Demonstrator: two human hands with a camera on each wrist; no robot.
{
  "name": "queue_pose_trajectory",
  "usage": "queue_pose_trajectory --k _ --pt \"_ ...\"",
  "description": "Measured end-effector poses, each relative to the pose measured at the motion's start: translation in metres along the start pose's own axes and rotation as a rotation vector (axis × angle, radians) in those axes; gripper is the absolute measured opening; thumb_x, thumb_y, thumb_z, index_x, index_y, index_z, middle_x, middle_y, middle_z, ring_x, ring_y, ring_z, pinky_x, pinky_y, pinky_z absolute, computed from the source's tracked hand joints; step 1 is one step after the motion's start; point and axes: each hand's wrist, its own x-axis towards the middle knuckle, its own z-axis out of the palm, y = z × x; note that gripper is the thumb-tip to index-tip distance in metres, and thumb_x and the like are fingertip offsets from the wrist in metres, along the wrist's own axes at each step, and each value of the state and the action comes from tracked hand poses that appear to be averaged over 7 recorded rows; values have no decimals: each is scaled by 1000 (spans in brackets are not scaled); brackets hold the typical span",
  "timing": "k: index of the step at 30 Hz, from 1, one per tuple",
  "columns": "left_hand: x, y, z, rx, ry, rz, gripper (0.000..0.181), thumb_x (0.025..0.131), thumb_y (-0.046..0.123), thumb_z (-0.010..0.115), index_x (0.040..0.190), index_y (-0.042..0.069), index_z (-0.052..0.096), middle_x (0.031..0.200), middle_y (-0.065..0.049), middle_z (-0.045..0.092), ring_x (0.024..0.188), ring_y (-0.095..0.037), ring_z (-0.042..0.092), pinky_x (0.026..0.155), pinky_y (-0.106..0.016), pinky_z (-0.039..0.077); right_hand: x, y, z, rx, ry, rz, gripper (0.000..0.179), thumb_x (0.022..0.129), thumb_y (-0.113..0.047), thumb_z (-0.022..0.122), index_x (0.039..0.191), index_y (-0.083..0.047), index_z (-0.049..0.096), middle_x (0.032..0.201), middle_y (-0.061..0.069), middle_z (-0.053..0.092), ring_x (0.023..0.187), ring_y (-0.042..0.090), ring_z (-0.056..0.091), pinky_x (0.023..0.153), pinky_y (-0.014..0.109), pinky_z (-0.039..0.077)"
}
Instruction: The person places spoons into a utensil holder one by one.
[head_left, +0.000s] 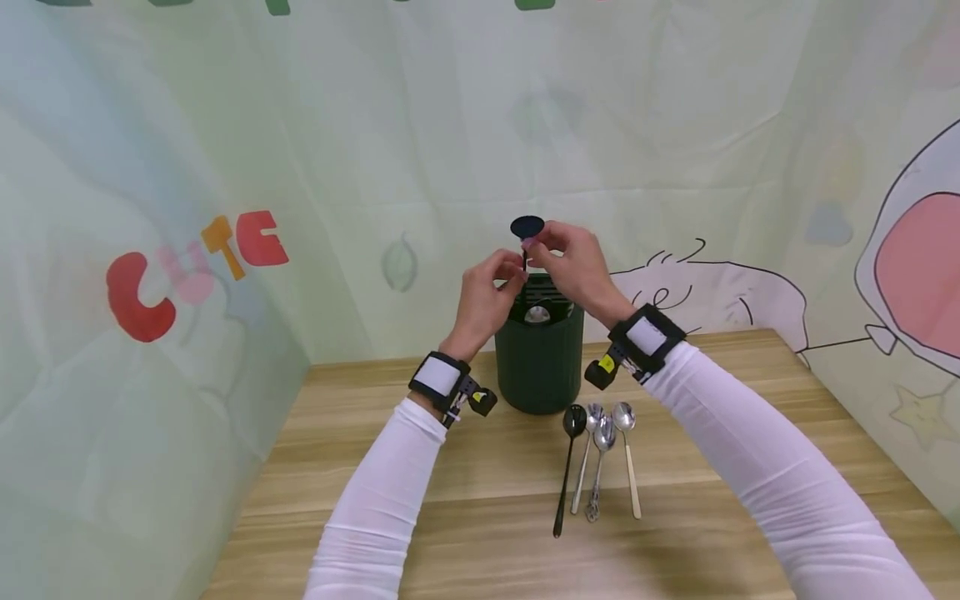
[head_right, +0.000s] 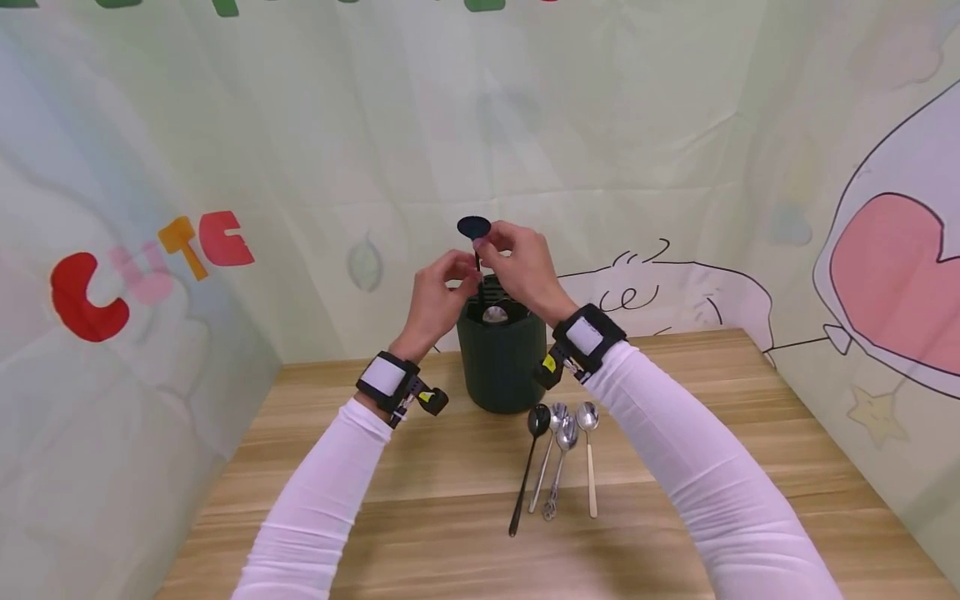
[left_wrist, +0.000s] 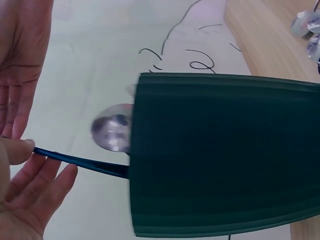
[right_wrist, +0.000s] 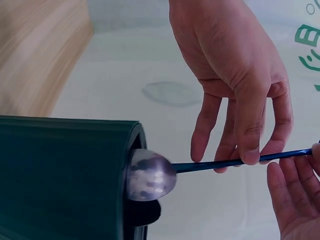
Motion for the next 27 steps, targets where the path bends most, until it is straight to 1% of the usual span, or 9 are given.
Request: queue_pose_trajectory --k 4,8,11,13,16,20,23,27 --pt "-4 -7 3 1 -1 -15 10 88 12 61 97 12 58 85 -1 66 78 -5 60 69 -29 52 -1 7 4 -39 -21 25 11 93 -23 56 91 -14 62 86 -2 65 78 7 61 77 33 51" --pt "-7 -12 5 0 -6 -22 8 88 13 61 95 12 59 84 0 65 76 -4 59 67 -29 52 -1 12 7 -14 -23 12 6 92 -19 57 94 -14 60 85 0 64 76 8 61 75 33 51" --pt "-9 -16 7 -4 -19 -37 7 88 13 61 95 12 59 86 -1 64 77 -4 59 70 -29 52 -1 16 10 3 -30 9 5 91 -13 57 96 -14 58 83 1 63 76 9 61 73 34 51" --pt "-12 -18 8 -2 -34 -58 7 89 14 61 95 12 60 88 -1 64 80 -5 59 73 -28 51 -2 20 11 -5 -39 25 5 90 -12 57 94 -13 59 84 1 64 78 9 61 74 36 50" --pt "-15 -19 8 5 -54 -83 8 89 15 61 96 13 61 89 0 64 79 -5 58 73 -28 50 -4 25 12 -32 -49 47 3 90 -12 58 93 -12 60 84 0 65 83 10 60 74 38 49" --pt "-17 -18 9 7 -67 -96 10 89 17 61 97 11 62 89 -1 65 76 -7 57 70 -30 49 -8 34 13 -88 -60 62 5 90 -15 60 91 -10 61 83 0 64 87 12 59 75 40 48" --pt "-18 -18 10 13 -75 -99 12 90 19 60 98 11 63 89 -1 66 76 -7 58 70 -30 50 -11 39 14 -98 -64 69 6 90 -16 60 90 -10 61 83 0 64 85 13 59 76 39 47" --pt "-18 -19 12 32 -79 -102 13 89 20 61 98 11 64 88 -1 66 77 -6 58 71 -30 49 -14 45 16 -84 -72 88 8 89 -16 61 94 -11 64 84 1 64 81 14 57 73 39 46"
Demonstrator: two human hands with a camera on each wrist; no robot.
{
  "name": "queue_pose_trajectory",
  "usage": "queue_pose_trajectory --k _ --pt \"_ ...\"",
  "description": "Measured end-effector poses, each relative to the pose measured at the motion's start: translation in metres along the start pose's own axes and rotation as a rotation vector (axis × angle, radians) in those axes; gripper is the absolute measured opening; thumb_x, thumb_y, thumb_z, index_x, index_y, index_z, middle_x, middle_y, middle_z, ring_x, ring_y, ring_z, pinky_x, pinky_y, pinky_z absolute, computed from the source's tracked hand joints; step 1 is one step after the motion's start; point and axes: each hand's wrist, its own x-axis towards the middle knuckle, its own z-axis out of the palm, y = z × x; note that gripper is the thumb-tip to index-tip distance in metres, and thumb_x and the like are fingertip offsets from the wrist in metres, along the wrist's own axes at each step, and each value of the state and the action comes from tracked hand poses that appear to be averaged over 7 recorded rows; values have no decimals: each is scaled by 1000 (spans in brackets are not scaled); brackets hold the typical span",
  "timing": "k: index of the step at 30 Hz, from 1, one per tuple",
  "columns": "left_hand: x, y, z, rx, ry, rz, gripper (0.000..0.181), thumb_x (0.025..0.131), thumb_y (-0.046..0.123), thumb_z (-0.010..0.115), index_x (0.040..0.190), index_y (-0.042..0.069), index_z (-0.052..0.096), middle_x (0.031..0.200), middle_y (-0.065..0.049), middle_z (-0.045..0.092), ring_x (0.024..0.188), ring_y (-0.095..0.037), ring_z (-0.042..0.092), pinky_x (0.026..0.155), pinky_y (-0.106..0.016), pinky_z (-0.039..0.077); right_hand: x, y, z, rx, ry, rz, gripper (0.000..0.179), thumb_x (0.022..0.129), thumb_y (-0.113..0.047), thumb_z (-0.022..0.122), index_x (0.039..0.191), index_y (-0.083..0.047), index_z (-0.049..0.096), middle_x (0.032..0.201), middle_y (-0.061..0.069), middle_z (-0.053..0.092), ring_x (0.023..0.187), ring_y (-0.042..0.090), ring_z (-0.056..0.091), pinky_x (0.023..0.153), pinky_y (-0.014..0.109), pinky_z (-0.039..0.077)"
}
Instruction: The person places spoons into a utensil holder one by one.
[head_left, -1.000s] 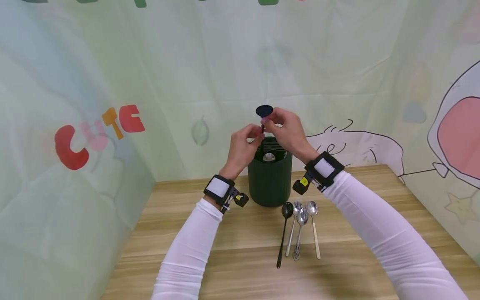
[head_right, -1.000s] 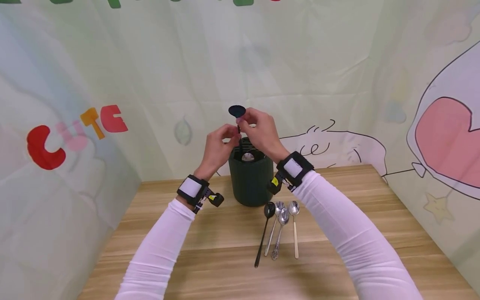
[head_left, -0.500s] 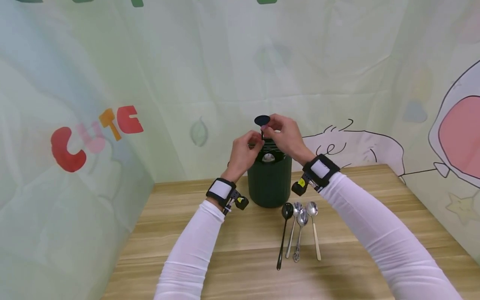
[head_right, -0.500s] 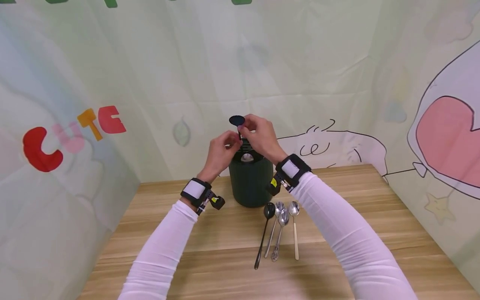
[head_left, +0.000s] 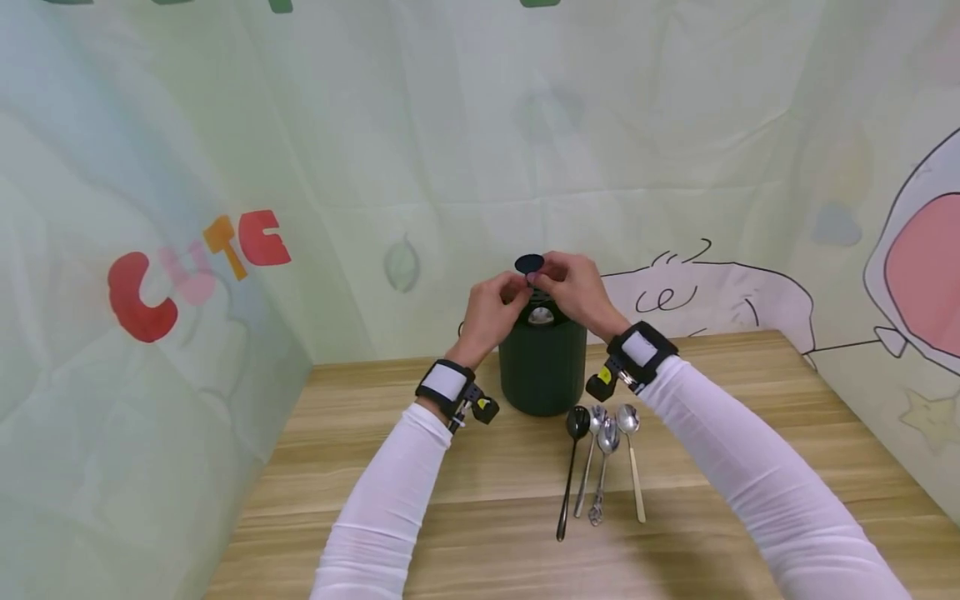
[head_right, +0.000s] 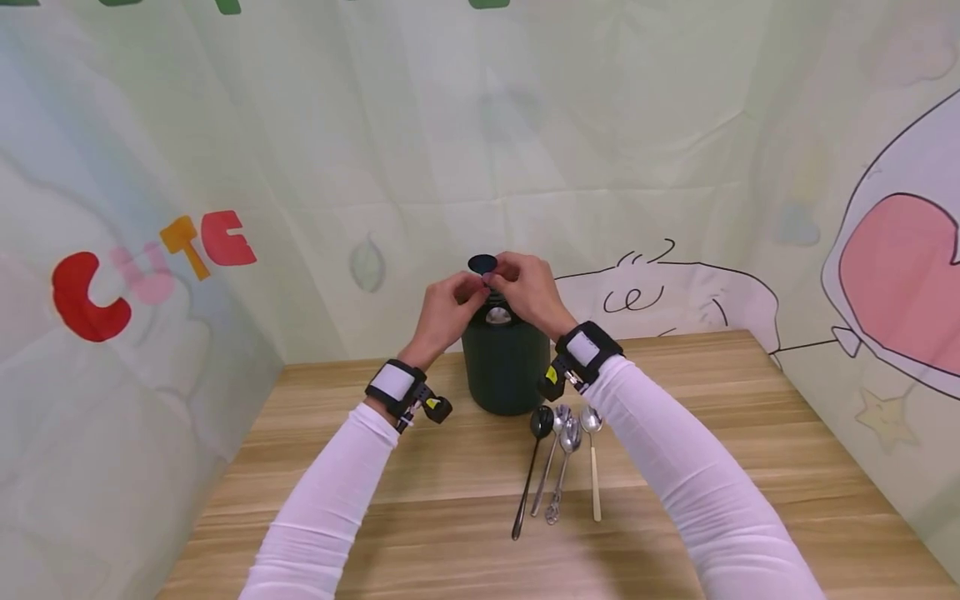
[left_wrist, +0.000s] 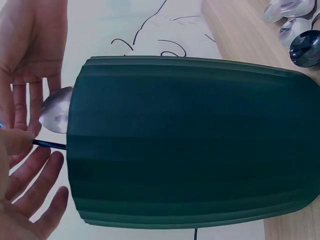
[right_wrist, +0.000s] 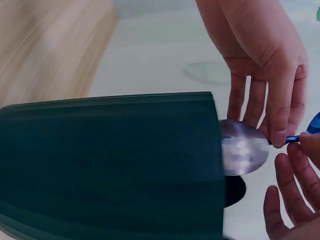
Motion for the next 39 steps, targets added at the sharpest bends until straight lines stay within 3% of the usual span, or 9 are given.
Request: queue_pose_trajectory --k 7,14,25,33,39 --pt "-3 -4 2 24 1 -6 11 88 19 62 92 10 66 86 -1 66 80 -9 58 72 -32 48 -5 7 5 -3 -26 21 8 88 -16 63 94 -14 66 86 0 66 82 13 59 74 38 46" --pt "-9 -9 4 14 13 -38 7 86 17 64 87 11 63 83 -1 66 81 -10 59 74 -34 48 -9 12 10 -19 -76 68 4 86 -16 64 90 -14 66 86 -1 66 78 13 58 64 35 42" --pt "-11 -10 6 58 -12 -60 17 85 10 64 101 9 60 83 -2 65 78 -10 58 70 -33 47 -11 11 10 -55 -94 142 14 88 -17 61 100 -15 68 88 0 67 73 19 50 60 34 36" --pt "-12 -6 7 147 -56 -47 18 86 10 62 103 11 59 88 -1 63 80 -12 57 70 -32 48 -12 4 7 -103 -102 161 17 88 -16 58 103 -15 64 91 2 66 82 16 57 67 36 45" --pt "-12 -5 5 118 -62 -51 20 84 9 64 103 12 59 90 -1 63 82 -11 56 73 -32 47 -12 2 4 -114 -112 167 17 87 -17 59 104 -13 64 98 3 66 89 17 57 74 38 47"
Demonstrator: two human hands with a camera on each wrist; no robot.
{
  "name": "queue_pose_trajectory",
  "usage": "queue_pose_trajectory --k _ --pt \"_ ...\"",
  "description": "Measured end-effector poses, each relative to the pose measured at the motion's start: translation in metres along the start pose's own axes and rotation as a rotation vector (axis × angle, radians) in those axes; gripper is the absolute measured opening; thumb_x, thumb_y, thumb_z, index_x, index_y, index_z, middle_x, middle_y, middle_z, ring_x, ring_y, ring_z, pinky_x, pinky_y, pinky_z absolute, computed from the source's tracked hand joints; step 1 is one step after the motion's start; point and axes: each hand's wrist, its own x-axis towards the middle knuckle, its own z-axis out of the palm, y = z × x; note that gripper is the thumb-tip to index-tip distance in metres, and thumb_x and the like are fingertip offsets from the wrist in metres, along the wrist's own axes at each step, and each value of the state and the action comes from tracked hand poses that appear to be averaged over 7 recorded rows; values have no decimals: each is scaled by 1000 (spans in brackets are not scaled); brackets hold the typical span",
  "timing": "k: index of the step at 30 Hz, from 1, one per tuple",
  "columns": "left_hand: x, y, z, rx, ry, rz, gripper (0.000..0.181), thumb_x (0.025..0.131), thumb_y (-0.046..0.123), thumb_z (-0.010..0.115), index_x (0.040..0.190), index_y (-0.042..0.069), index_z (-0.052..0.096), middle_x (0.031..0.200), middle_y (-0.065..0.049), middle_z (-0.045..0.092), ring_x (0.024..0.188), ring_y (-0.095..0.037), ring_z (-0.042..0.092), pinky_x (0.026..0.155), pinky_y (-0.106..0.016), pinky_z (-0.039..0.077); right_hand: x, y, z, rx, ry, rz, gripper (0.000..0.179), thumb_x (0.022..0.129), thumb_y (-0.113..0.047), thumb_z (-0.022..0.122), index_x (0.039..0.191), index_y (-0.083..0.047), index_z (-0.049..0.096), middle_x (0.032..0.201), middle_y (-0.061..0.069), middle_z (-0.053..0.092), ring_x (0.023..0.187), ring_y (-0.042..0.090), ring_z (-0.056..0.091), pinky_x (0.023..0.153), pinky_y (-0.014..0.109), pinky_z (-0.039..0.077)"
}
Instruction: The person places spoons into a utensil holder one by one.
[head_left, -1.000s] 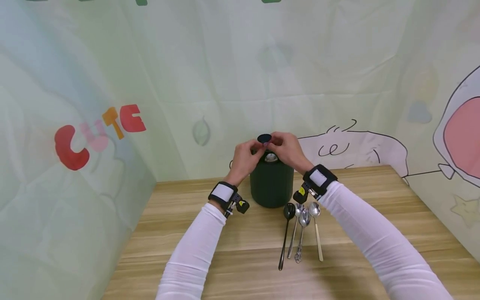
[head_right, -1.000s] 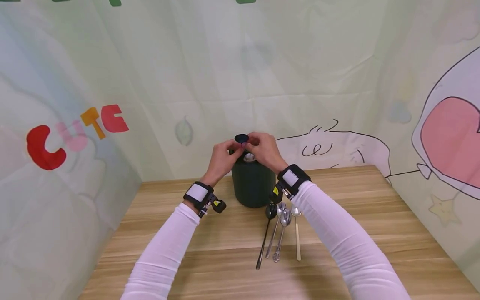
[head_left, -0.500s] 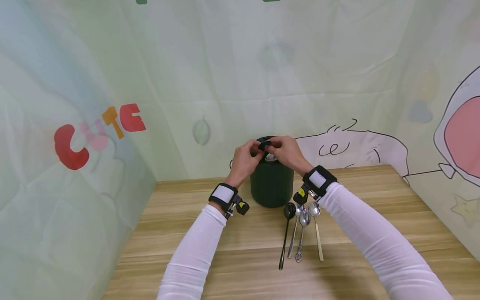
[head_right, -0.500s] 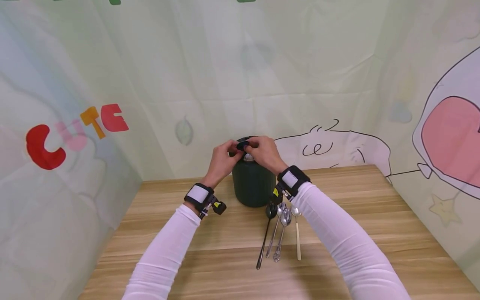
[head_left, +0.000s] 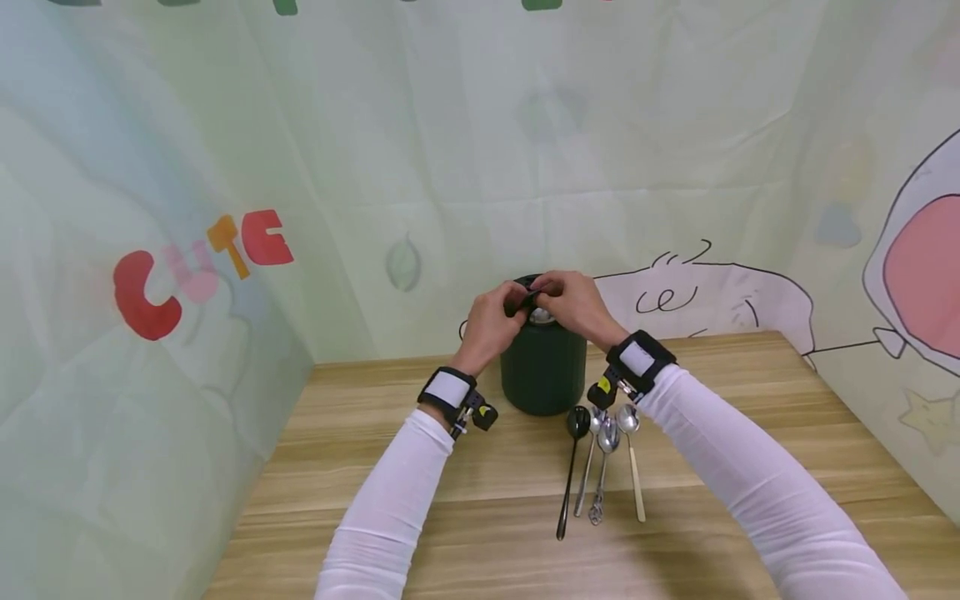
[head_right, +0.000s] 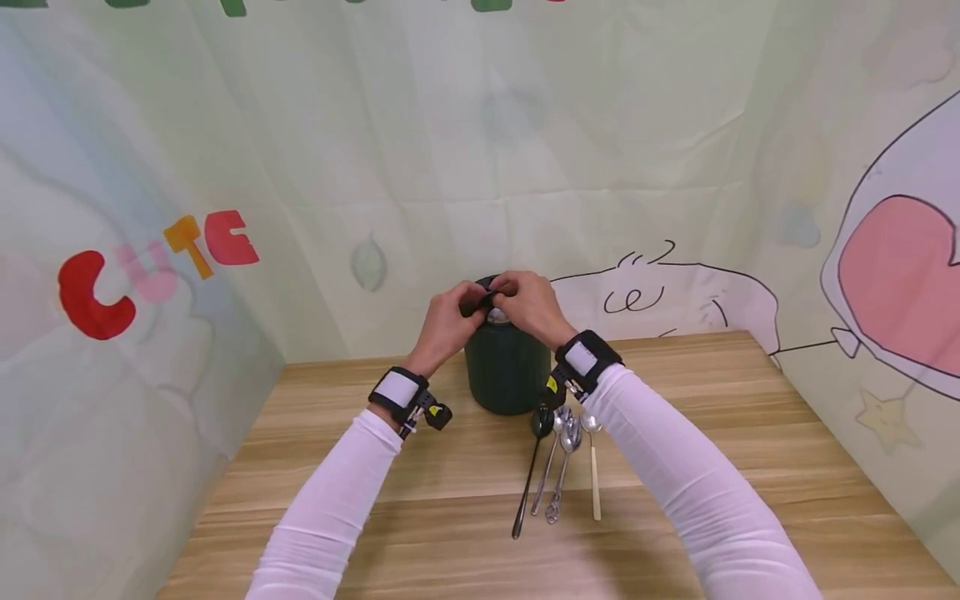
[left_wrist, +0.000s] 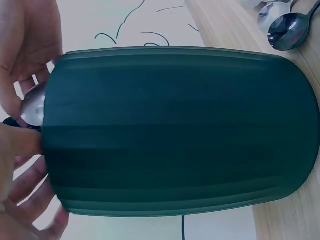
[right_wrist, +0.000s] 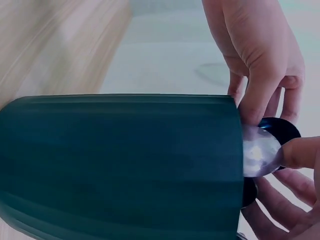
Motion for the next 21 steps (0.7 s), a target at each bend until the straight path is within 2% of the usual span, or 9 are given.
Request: queue_pose_trajectory --k 5,9,16,21 --pt "3 1 -4 -7 -34 13 27 84 10 64 110 13 58 101 -3 63 94 -12 56 82 -33 46 2 -2 -9 -7 23 -21 20 88 -18 58 107 -15 63 114 3 59 105 19 51 87 42 43" --pt "7 4 -11 9 -44 33 36 84 12 64 120 13 55 115 -4 59 106 -17 52 90 -36 43 4 -5 -20 -12 45 -57 23 89 -18 56 111 -15 61 126 7 49 116 24 43 92 47 39" --pt "1 6 -25 41 23 141 47 87 17 60 131 12 47 139 -5 40 126 -20 33 100 -45 33 1 -7 -28 -44 111 -172 29 90 -26 56 117 -15 59 133 6 44 123 24 37 97 50 34" --pt "-12 23 -35 95 65 239 52 89 31 56 136 15 42 148 -3 26 132 -21 23 101 -53 28 -14 -8 -38 -88 154 -243 43 89 -40 55 127 -18 52 145 1 31 131 25 24 98 58 28"
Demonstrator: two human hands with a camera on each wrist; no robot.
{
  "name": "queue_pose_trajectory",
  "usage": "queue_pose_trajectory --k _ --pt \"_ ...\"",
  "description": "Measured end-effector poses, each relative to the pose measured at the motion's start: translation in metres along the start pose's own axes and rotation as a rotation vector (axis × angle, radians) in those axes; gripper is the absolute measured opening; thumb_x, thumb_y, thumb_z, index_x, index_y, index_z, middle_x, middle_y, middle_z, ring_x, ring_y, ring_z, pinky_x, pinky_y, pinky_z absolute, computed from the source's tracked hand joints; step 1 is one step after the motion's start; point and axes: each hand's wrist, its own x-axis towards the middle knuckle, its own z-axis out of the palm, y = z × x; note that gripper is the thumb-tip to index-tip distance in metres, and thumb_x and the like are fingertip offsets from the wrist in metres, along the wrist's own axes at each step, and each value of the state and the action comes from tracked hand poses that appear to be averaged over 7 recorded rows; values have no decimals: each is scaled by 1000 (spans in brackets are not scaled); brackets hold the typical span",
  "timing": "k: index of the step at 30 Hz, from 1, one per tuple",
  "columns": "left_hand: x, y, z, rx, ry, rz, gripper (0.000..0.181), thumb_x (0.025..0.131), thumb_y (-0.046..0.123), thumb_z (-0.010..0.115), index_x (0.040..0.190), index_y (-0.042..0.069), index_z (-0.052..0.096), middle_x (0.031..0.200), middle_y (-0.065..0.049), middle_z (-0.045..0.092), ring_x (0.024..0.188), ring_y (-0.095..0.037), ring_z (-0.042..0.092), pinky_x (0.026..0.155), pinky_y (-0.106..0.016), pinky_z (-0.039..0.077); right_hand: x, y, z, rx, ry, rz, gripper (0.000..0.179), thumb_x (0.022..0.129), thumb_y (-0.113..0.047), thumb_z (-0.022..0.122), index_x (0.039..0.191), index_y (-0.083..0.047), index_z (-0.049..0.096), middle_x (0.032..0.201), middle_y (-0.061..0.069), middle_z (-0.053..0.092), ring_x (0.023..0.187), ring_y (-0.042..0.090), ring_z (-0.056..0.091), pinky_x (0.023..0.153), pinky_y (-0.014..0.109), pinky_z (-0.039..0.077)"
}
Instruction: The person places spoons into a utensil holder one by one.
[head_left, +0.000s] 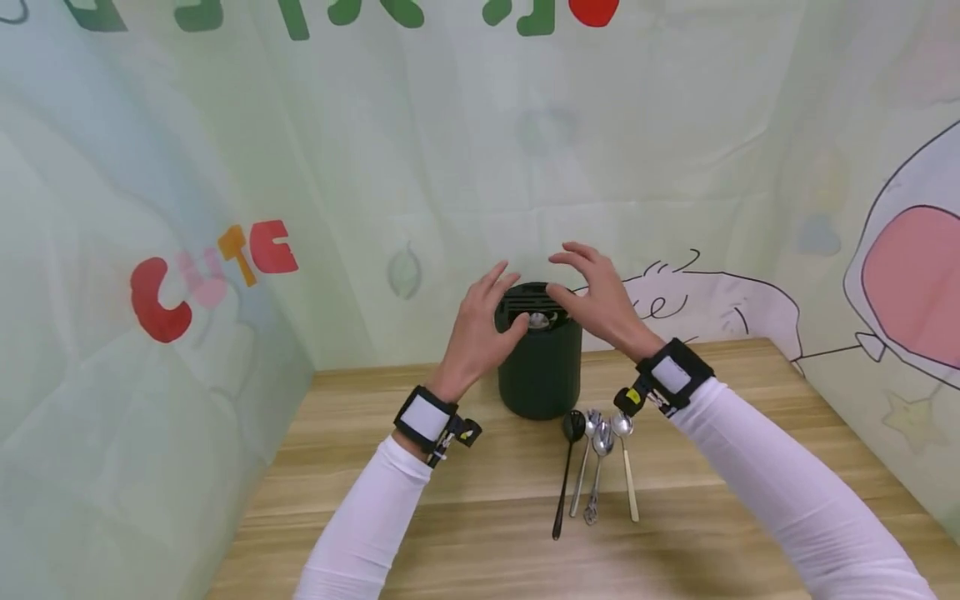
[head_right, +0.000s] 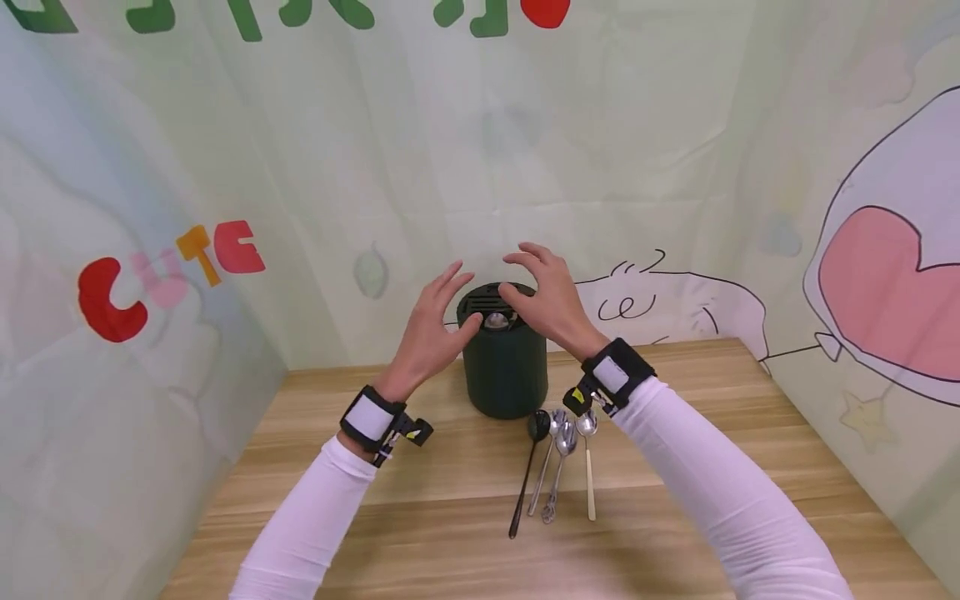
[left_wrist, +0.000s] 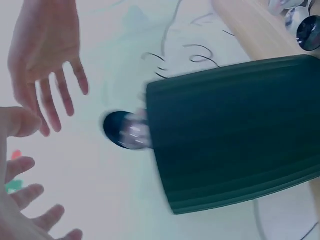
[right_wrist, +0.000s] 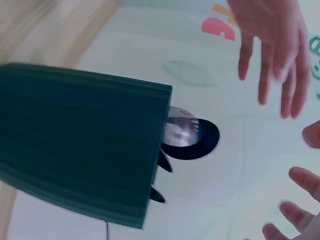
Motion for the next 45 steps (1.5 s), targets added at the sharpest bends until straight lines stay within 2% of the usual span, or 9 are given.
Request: queue_pose_trajectory --k 4,7,13,17,25,31,37,41,45 --pt "-7 20 -10 61 31 85 60 87 42 55 139 17 37 151 -6 16 135 -25 14 102 -57 24 -15 -5 -14 -55 26 -56 56 87 -47 55 137 -25 41 153 -4 9 136 23 6 98 66 21" --pt "-13 34 -16 101 43 119 68 85 47 55 142 18 32 153 -8 9 136 -29 7 102 -60 20 -27 -9 -23 -88 27 -76 64 85 -51 55 142 -30 31 153 -6 -1 137 22 -4 97 69 15" --pt "-31 53 -22 167 -6 108 81 82 56 55 147 25 17 153 -8 -2 135 -35 -6 101 -66 12 -52 -8 -36 -127 -8 -80 79 80 -51 62 145 -33 21 153 -5 -6 136 22 -9 97 71 6" --pt "-42 60 -18 197 -42 115 84 80 59 55 147 25 16 154 -4 0 134 -38 -7 99 -69 11 -69 -3 -39 -160 -30 -74 85 77 -51 65 146 -32 18 154 -1 -5 136 24 -10 98 69 0" --pt "-63 72 -1 168 -102 118 88 78 60 57 147 25 15 154 -2 2 133 -40 -9 98 -69 8 -105 7 -35 -236 -94 -66 94 73 -52 68 147 -26 15 153 3 -5 136 30 -8 94 75 3" --pt "-82 76 16 148 -140 103 89 78 58 59 147 24 15 154 -3 1 133 -41 -9 99 -69 8 -125 13 -23 -200 -130 -53 98 72 -50 71 147 -26 14 153 4 -5 136 30 -8 95 73 5" --pt "-101 73 37 159 -211 41 90 78 61 57 147 28 11 154 -2 -1 133 -40 -9 99 -69 10 -134 20 -6 -160 -158 -34 99 72 -52 71 147 -26 12 153 5 -5 136 30 -8 97 71 4" --pt "-113 70 50 159 -270 -4 90 78 66 54 147 28 11 154 -2 -1 133 -40 -10 98 -68 11 -143 26 3 -144 -186 12 100 71 -53 71 147 -27 12 153 6 -3 136 30 -6 95 73 11" --pt "-124 65 64 160 -324 -43 91 77 65 56 147 28 11 154 -2 -1 133 -41 -7 98 -67 14 -152 31 14 -112 -224 60 100 71 -54 72 147 -27 13 154 3 -3 136 31 -3 92 71 24"
